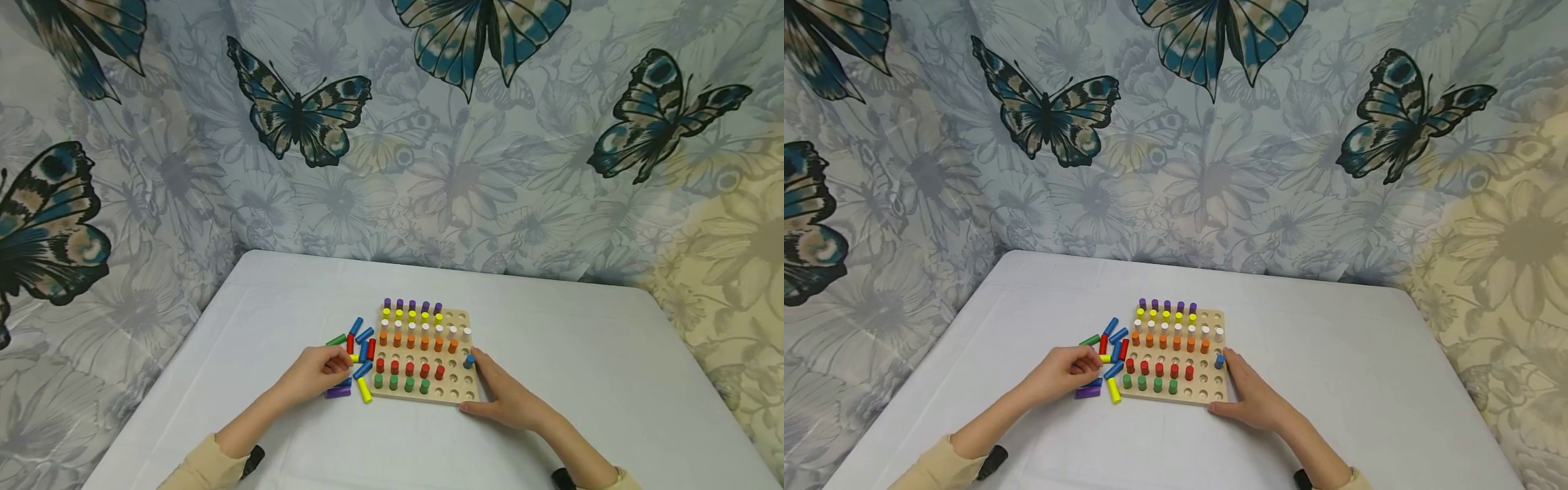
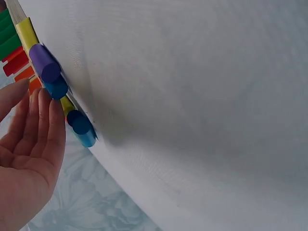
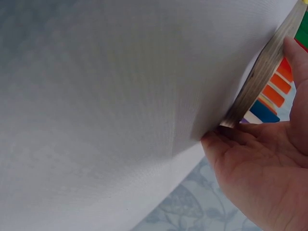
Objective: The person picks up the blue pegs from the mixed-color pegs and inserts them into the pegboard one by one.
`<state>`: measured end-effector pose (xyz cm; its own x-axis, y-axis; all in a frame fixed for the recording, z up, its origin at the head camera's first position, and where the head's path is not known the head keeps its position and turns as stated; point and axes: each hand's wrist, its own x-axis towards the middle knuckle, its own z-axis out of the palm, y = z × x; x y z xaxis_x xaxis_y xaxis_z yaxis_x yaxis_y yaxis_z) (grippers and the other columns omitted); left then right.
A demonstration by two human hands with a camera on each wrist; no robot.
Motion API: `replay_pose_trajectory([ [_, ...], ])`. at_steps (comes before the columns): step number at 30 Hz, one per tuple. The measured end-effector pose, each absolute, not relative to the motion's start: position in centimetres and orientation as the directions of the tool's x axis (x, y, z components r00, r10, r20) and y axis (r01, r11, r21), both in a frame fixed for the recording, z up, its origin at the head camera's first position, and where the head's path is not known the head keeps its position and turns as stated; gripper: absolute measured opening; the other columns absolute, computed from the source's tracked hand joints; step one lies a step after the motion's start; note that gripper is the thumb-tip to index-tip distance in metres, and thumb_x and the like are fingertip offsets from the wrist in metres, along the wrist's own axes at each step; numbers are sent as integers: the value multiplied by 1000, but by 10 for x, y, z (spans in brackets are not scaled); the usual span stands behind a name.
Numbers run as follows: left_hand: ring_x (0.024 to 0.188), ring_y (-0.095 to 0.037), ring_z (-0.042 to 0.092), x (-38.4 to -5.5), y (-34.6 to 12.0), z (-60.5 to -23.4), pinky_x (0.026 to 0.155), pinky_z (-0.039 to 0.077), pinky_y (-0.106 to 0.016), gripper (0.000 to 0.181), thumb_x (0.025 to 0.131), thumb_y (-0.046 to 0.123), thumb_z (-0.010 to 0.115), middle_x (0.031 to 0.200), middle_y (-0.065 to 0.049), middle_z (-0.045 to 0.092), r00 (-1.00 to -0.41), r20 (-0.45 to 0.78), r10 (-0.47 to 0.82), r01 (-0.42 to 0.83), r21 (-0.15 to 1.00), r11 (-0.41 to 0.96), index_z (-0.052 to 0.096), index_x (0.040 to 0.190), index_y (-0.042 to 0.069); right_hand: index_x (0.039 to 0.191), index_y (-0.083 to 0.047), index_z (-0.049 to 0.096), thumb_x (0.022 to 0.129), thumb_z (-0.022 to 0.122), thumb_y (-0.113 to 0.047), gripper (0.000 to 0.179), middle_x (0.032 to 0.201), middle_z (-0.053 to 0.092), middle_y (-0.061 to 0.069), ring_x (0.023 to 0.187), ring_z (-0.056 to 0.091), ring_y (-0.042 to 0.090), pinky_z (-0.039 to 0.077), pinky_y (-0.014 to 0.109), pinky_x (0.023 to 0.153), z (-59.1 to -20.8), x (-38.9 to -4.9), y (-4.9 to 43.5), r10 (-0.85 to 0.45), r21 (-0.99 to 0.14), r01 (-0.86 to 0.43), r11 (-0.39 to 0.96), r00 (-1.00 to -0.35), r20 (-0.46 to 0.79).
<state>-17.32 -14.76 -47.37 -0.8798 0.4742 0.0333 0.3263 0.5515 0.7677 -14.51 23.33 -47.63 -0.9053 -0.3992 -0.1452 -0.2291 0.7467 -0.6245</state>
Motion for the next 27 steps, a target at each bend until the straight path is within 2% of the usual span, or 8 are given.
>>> replay_pose_trajectory([
  [8,80,-8,59,-172,-147,-473,73,52,-26,13,87,12,73,88,8,64,-855,-2,519,414,603,682,67,98,13,154,2,13,82,72,-54,108,157,18,27,143,17,45,21,60,111,-477,-145,233,-399,-631,-222,743,-904,-152],
  [15,78,-8,55,-173,-143,-472,74,52,-31,14,86,15,74,88,8,64,-849,-27,528,443,508,738,70,100,14,154,2,13,82,72,-53,108,157,17,26,143,16,45,20,59,111,-478,-145,234,-399,-637,-217,740,-904,-155],
  [27,78,-8,54,-174,-141,-472,74,51,-31,14,86,15,75,89,6,67,-844,-19,535,459,491,741,73,99,11,154,2,13,83,72,-53,108,157,17,26,143,16,45,20,59,112,-479,-145,234,-399,-632,-222,743,-904,-152],
])
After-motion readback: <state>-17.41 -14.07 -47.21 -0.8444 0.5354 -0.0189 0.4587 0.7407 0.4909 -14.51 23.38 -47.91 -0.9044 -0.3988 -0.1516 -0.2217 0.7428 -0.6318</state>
